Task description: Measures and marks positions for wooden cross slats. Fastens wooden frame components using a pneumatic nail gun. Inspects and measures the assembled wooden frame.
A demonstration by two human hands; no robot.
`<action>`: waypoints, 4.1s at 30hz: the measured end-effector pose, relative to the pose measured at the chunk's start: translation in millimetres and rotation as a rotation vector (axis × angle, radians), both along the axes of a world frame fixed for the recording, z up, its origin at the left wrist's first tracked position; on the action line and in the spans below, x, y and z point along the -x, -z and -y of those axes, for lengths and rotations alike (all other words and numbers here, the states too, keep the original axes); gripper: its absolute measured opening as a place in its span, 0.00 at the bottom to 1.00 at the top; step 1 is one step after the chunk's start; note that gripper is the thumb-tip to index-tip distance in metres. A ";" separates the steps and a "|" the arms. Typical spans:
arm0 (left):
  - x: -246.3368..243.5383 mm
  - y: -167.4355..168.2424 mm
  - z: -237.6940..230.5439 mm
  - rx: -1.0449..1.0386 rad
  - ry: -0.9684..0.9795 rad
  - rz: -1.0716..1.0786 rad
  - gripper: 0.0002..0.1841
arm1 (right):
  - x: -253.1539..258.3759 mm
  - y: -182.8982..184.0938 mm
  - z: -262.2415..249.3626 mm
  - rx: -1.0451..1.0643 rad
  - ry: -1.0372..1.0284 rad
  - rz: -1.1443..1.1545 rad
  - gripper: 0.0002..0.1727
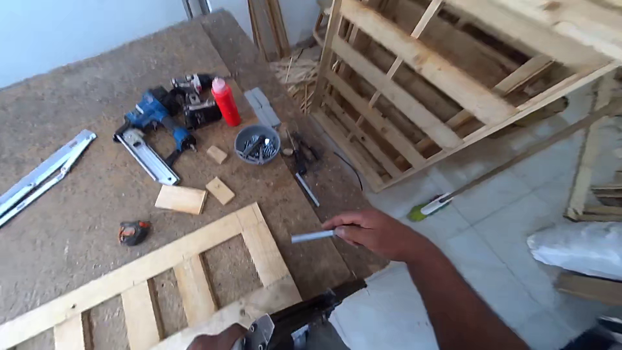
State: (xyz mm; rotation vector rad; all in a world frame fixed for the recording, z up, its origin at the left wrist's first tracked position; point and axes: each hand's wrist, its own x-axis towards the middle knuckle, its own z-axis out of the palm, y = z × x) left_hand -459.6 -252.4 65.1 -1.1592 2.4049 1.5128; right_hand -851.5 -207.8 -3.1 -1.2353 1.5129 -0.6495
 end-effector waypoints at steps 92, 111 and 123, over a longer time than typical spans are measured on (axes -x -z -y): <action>-184.1 240.4 0.0 0.657 -0.411 0.213 0.17 | -304.2 29.2 193.9 -0.760 -0.624 -0.558 0.42; -182.3 246.1 6.5 0.666 -0.443 0.162 0.18 | -309.3 32.5 193.2 -0.684 -0.599 -0.560 0.30; -178.6 242.4 11.1 0.687 -0.455 0.197 0.19 | -313.8 9.6 113.2 -0.749 -0.808 -0.464 0.37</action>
